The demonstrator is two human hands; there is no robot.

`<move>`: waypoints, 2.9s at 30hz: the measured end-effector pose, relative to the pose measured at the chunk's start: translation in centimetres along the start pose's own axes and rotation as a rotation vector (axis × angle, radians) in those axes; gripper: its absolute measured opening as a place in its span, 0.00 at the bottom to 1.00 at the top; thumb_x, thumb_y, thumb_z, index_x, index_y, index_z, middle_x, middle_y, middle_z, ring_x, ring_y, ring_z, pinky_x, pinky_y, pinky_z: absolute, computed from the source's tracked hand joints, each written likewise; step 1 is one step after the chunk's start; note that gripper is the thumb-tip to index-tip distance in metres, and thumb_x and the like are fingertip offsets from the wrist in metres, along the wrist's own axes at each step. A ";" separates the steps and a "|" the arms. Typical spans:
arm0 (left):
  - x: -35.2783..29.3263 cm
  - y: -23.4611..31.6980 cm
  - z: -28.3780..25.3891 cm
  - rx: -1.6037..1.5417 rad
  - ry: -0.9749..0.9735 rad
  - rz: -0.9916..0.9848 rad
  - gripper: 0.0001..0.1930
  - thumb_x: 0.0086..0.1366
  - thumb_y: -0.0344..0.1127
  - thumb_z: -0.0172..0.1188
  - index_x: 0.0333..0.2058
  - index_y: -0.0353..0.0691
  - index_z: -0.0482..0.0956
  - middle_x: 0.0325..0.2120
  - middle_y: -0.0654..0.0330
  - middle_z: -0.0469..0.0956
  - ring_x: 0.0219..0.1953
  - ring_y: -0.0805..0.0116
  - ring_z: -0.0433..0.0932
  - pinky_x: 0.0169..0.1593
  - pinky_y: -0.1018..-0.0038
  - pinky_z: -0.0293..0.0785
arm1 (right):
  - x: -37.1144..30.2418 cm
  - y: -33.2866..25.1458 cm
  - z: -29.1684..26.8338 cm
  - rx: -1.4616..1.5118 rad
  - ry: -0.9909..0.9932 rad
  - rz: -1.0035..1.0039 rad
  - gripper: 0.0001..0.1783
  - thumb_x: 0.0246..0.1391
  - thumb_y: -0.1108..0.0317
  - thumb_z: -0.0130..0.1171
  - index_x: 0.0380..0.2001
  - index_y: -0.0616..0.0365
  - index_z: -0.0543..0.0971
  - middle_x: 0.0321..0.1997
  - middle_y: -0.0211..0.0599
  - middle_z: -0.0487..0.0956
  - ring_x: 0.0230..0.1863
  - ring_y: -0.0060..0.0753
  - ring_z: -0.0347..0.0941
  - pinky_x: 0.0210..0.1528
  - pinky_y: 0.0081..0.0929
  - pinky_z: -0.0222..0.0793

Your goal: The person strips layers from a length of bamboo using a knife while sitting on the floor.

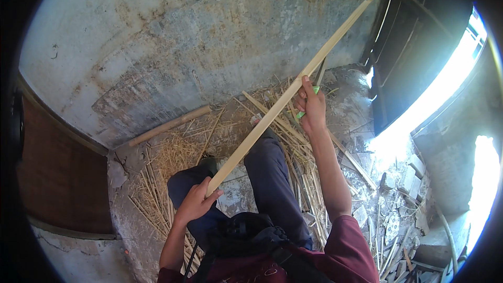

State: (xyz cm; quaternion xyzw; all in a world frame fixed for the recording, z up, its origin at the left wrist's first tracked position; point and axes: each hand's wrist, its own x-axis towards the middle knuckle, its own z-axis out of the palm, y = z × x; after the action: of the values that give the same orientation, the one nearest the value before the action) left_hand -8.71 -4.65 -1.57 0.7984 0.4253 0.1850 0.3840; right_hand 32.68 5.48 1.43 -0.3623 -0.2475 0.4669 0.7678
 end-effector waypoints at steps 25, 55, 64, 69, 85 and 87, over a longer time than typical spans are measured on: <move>5.8 5.8 1.6 -0.643 -0.135 -0.101 0.15 0.80 0.44 0.64 0.37 0.44 0.71 0.25 0.72 0.67 0.26 0.83 0.65 0.30 0.76 0.62 | -12.8 1.6 2.0 -0.918 -0.535 -0.661 0.13 0.64 0.67 0.74 0.43 0.58 0.79 0.37 0.39 0.86 0.32 0.41 0.84 0.34 0.35 0.75; 5.4 6.8 2.0 -0.701 -0.072 0.041 0.17 0.82 0.46 0.61 0.51 0.37 0.85 0.25 0.71 0.77 0.26 0.84 0.68 0.28 0.77 0.62 | -16.5 2.0 4.7 -0.976 -0.691 -0.797 0.11 0.56 0.72 0.77 0.33 0.56 0.80 0.30 0.34 0.79 0.21 0.35 0.78 0.19 0.34 0.69; 5.2 6.6 2.6 -0.603 -0.017 0.008 0.18 0.82 0.47 0.61 0.51 0.37 0.89 0.20 0.70 0.75 0.22 0.83 0.65 0.26 0.76 0.59 | -17.0 2.0 5.0 -1.021 -0.661 -0.836 0.12 0.56 0.72 0.77 0.31 0.56 0.79 0.29 0.32 0.77 0.19 0.34 0.76 0.18 0.34 0.66; 5.2 7.4 2.1 -0.545 0.029 0.007 0.19 0.81 0.47 0.62 0.44 0.37 0.90 0.19 0.70 0.75 0.22 0.83 0.65 0.26 0.74 0.60 | -17.1 2.2 5.0 -1.035 -0.632 -0.832 0.12 0.56 0.72 0.77 0.31 0.56 0.79 0.27 0.31 0.76 0.18 0.33 0.75 0.17 0.34 0.65; 5.0 9.3 1.3 -0.518 0.078 0.136 0.15 0.80 0.42 0.63 0.48 0.34 0.89 0.24 0.63 0.83 0.30 0.78 0.79 0.33 0.73 0.70 | -17.3 1.0 5.4 -1.022 -0.623 -0.901 0.12 0.53 0.73 0.78 0.31 0.55 0.81 0.27 0.30 0.78 0.16 0.30 0.74 0.16 0.31 0.64; 5.0 8.9 1.3 -0.445 0.076 0.087 0.16 0.80 0.44 0.63 0.45 0.36 0.90 0.21 0.65 0.80 0.25 0.78 0.72 0.29 0.72 0.65 | -17.4 0.9 5.5 -1.042 -0.614 -0.906 0.12 0.53 0.73 0.78 0.31 0.55 0.81 0.26 0.29 0.77 0.16 0.30 0.74 0.16 0.31 0.64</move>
State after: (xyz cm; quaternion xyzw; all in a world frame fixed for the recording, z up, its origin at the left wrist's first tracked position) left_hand -0.23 -4.21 4.28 0.7040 0.3531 0.3205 0.5262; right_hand 20.54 -8.01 3.37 -0.3951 -0.7637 0.0080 0.5105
